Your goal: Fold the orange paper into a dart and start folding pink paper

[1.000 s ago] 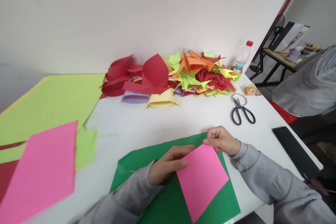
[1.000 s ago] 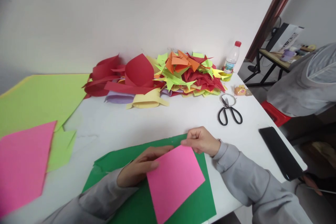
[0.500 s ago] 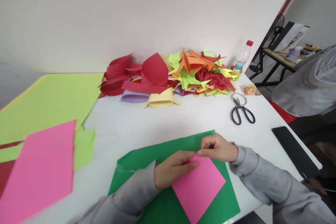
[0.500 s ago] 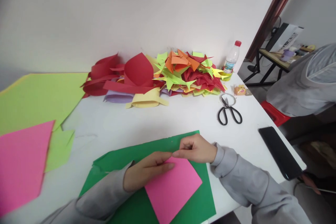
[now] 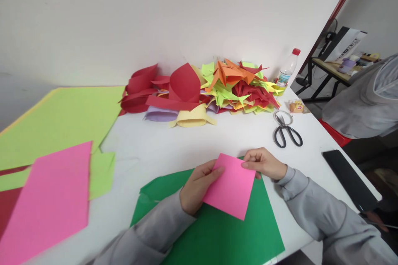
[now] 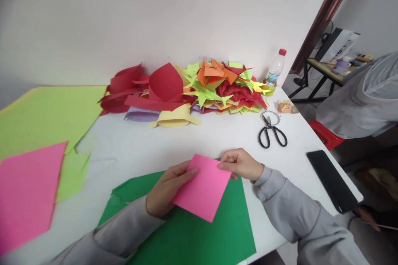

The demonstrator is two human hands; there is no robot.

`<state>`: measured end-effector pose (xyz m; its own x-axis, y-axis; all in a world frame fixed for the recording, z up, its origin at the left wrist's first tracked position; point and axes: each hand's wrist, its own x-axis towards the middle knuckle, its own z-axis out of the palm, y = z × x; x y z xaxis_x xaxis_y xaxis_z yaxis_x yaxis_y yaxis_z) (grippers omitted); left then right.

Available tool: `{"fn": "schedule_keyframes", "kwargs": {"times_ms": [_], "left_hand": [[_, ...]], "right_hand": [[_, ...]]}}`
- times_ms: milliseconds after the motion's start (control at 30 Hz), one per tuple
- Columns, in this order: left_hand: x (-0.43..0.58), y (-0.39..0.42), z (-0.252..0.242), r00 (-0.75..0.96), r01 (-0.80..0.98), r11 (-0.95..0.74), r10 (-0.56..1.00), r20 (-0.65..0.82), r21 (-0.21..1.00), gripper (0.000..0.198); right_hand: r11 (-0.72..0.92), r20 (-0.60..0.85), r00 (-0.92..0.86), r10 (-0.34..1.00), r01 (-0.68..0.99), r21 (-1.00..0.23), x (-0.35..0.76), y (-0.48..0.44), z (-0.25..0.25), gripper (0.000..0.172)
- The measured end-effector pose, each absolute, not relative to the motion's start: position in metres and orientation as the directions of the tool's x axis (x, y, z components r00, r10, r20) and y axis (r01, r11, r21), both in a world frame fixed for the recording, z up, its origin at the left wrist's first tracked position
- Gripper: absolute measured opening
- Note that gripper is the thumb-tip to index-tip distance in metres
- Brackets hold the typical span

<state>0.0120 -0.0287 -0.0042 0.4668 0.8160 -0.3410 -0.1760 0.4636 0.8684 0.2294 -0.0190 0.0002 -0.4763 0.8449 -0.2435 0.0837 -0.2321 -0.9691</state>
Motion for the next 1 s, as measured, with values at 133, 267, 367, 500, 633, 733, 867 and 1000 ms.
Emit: {"fn": "schedule_keyframes", "kwargs": {"times_ms": [133, 267, 367, 500, 633, 733, 867, 1000], "left_hand": [[0.011, -0.027, -0.003, 0.510, -0.157, 0.472, 0.791, -0.338, 0.868, 0.043], [0.010, -0.027, -0.003, 0.601, -0.084, 0.449, 0.735, -0.314, 0.889, 0.038], [0.011, -0.029, -0.006, 0.593, -0.098, 0.426, 0.751, -0.291, 0.900, 0.036], [0.015, -0.031, -0.011, 0.473, -0.140, 0.363, 0.842, -0.260, 0.921, 0.034], [0.016, -0.031, -0.010, 0.439, -0.140, 0.351, 0.860, -0.260, 0.926, 0.035], [0.016, -0.030, -0.007, 0.493, -0.104, 0.395, 0.817, -0.297, 0.913, 0.038], [0.019, -0.030, -0.004, 0.525, -0.053, 0.391, 0.794, -0.307, 0.919, 0.032], [0.022, -0.030, 0.000, 0.466, -0.072, 0.347, 0.840, -0.276, 0.935, 0.028]], "right_hand": [[-0.195, -0.201, -0.418, 0.886, 0.058, -0.979, 0.226, -0.021, 0.001, 0.039], [-0.142, -0.124, -0.330, 0.936, -0.031, -0.989, 0.220, -0.024, 0.001, 0.036], [-0.177, -0.137, -0.296, 0.945, -0.114, -0.978, 0.218, -0.025, 0.001, 0.036], [-0.226, -0.161, -0.465, 0.871, -0.087, -0.970, 0.215, -0.029, -0.002, 0.040], [-0.173, -0.154, -0.524, 0.838, 0.013, -0.985, 0.212, -0.032, -0.005, 0.038], [-0.207, -0.175, -0.481, 0.859, -0.014, -0.978, 0.212, -0.032, -0.004, 0.040], [-0.204, -0.157, -0.487, 0.859, -0.045, -0.978, 0.211, -0.032, 0.000, 0.037], [-0.147, -0.098, -0.552, 0.828, -0.045, -0.988, 0.209, -0.034, -0.002, 0.029]]}}
